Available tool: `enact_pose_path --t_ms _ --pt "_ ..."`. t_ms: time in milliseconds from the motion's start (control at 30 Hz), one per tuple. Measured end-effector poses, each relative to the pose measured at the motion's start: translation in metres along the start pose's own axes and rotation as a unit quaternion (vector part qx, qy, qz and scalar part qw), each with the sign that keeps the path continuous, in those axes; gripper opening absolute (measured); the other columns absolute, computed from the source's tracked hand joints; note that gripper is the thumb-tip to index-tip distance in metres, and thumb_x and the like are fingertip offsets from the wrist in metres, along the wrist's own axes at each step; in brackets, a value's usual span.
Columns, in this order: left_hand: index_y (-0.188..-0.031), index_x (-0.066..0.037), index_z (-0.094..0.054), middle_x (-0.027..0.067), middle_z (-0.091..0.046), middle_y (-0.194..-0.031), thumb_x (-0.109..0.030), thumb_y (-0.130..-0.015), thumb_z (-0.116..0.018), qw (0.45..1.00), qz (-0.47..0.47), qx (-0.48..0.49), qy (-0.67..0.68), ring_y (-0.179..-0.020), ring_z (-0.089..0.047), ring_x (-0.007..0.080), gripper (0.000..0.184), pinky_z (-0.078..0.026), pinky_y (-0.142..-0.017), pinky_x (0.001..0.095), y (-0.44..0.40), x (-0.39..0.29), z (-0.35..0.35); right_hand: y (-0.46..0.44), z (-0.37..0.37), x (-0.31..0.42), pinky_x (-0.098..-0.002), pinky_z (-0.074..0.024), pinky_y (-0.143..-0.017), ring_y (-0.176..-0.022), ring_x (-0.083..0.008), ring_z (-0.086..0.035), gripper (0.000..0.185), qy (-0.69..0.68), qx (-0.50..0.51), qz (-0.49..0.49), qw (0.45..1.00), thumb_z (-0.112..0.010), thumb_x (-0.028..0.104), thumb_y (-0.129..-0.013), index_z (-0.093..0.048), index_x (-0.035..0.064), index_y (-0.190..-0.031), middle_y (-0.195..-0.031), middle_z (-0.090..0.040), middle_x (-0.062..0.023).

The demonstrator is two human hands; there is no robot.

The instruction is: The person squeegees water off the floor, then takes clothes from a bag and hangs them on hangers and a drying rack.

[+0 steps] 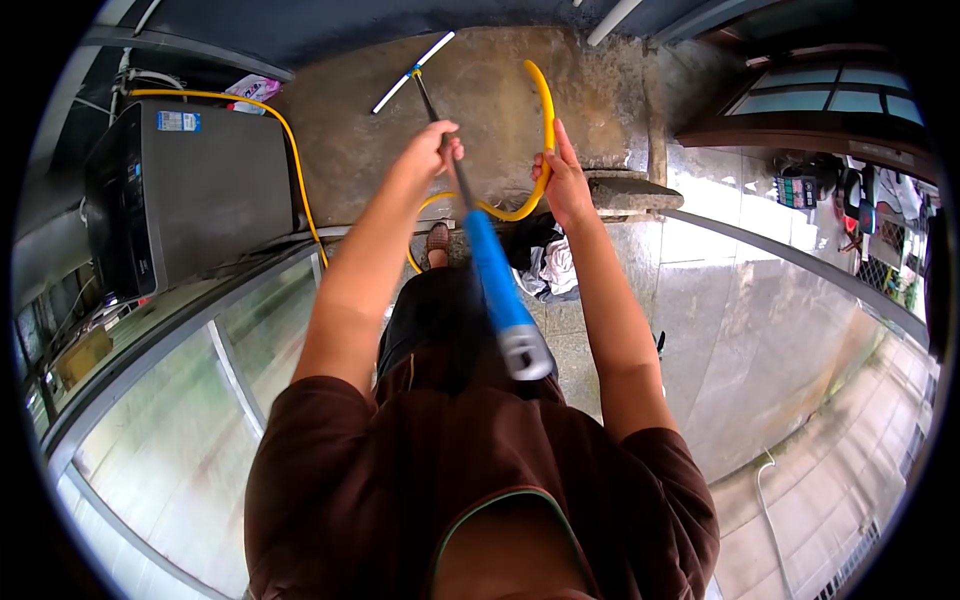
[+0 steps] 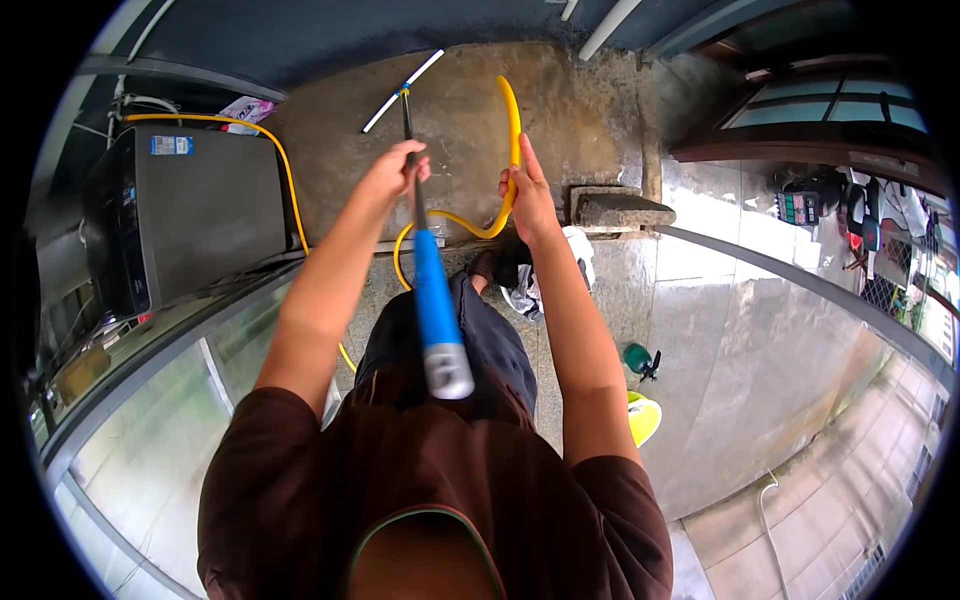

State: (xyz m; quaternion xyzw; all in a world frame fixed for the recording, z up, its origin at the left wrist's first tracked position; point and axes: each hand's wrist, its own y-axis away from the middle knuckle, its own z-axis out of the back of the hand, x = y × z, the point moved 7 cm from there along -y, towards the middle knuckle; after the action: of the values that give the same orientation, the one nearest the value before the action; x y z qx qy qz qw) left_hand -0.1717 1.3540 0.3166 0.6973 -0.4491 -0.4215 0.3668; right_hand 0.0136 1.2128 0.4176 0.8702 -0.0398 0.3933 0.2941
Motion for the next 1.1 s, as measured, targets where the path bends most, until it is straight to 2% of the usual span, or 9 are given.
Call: enact_pose_path --t_ms 200,267,367,400,467,500,733,967,1100 --pt "-0.092 -0.006 -0.05 0.0094 -0.059 -0.073 -0.013 -0.082 -0.068 0.982 0.049 -0.048 -0.178 -0.057 -0.058 0.019 0.022 -0.054 -0.053 0.035 0.133 -0.025 0.109 -0.007 -0.031 -0.001 -0.0249 -0.0442 -0.07 -0.075 -0.0119 -0.047 0.058 0.032 0.04 -0.003 0.999 -0.041 0.002 -0.097 -0.032 0.0251 -0.149 -0.086 -0.05 -0.0032" --pt "-0.092 -0.01 -0.052 0.0084 -0.06 -0.076 -0.018 -0.084 -0.068 0.958 0.105 0.051 -0.263 -0.057 -0.058 0.0179 0.02 -0.055 -0.054 0.0356 0.17 -0.008 0.165 -0.013 -0.043 -0.009 -0.0226 -0.0451 -0.067 -0.073 -0.0095 -0.048 0.059 0.029 0.057 -0.013 0.998 -0.042 0.0 -0.095 -0.036 0.0266 -0.147 -0.085 -0.052 -0.0023" --pt "-0.117 -0.018 -0.057 0.0101 -0.062 -0.081 -0.023 -0.087 -0.066 0.896 0.082 -0.196 -0.39 -0.062 -0.061 0.0215 0.031 -0.053 -0.057 0.0398 0.256 0.016 0.224 -0.016 -0.059 -0.017 -0.0221 -0.0451 -0.066 -0.072 -0.0087 -0.048 0.056 0.044 0.074 -0.01 0.996 -0.043 0.004 -0.096 -0.037 0.0279 -0.147 -0.083 -0.052 -0.0013" --pt "-0.127 -0.021 -0.056 0.0135 -0.066 -0.088 -0.025 -0.088 -0.065 0.862 0.039 -0.258 -0.435 -0.068 -0.065 0.0264 0.04 -0.054 -0.061 0.0428 0.261 0.022 0.256 -0.018 -0.061 -0.018 -0.0222 -0.045 -0.066 -0.071 -0.0088 -0.048 0.055 0.047 0.077 -0.006 0.996 -0.043 0.004 -0.097 -0.037 0.0279 -0.147 -0.082 -0.052 -0.0011" --pt "-0.141 -0.033 -0.042 0.0192 -0.067 -0.097 -0.028 -0.09 -0.059 0.569 -0.24 -0.242 -0.748 -0.085 -0.065 0.0371 0.055 -0.053 -0.074 0.0483 0.264 0.008 0.277 -0.02 -0.059 -0.015 -0.0228 -0.0453 -0.065 -0.07 -0.0091 -0.048 0.054 0.06 0.065 0.012 0.996 -0.043 0.005 -0.097 -0.037 0.0265 -0.147 -0.08 -0.052 -0.0009" --pt "-0.14 -0.031 -0.042 0.019 -0.063 -0.111 -0.029 -0.09 -0.058 0.593 -0.17 -0.261 -0.743 -0.096 -0.061 0.0418 0.053 -0.049 -0.083 0.0503 0.275 0.014 0.271 -0.021 -0.054 -0.012 -0.0231 -0.0454 -0.064 -0.069 -0.0093 -0.048 0.054 0.068 0.055 0.022 0.996 -0.043 0.005 -0.097 -0.037 0.0258 -0.147 -0.079 -0.052 -0.0009" --pt "-0.139 -0.033 -0.044 0.0161 -0.065 -0.11 -0.032 -0.092 -0.056 0.591 -0.186 -0.264 -0.74 -0.093 -0.063 0.0403 0.049 -0.051 -0.08 0.0498 0.248 0.051 0.26 -0.05 -0.004 0.021 -0.0251 -0.045 -0.062 -0.067 -0.0101 -0.048 0.049 0.056 0.029 0.062 0.996 -0.042 0.01 -0.1 -0.037 0.0216 -0.147 -0.076 -0.05 -0.0011" --pt "-0.142 -0.036 -0.036 0.0188 -0.066 -0.105 -0.029 -0.095 -0.048 0.586 -0.182 -0.25 -0.749 -0.095 -0.063 0.0399 0.049 -0.049 -0.081 0.0502 0.119 0.03 0.16 -0.059 0.035 0.012 -0.0264 -0.0447 -0.065 -0.07 -0.0113 -0.048 0.05 0.065 -0.022 0.055 0.996 -0.041 0.01 -0.1 -0.035 0.0221 -0.148 -0.079 -0.049 -0.0019" --pt "-0.146 -0.042 -0.024 0.0224 -0.066 -0.094 -0.031 -0.095 -0.047 0.575 -0.16 -0.239 -0.766 -0.09 -0.064 0.0408 0.057 -0.049 -0.078 0.0516 0.074 0.066 0.161 -0.047 0.051 -0.001 -0.0267 -0.0447 -0.065 -0.07 -0.0117 -0.048 0.05 0.048 -0.043 0.043 0.997 -0.042 0.01 -0.1 -0.034 0.0235 -0.148 -0.079 -0.05 -0.0019"
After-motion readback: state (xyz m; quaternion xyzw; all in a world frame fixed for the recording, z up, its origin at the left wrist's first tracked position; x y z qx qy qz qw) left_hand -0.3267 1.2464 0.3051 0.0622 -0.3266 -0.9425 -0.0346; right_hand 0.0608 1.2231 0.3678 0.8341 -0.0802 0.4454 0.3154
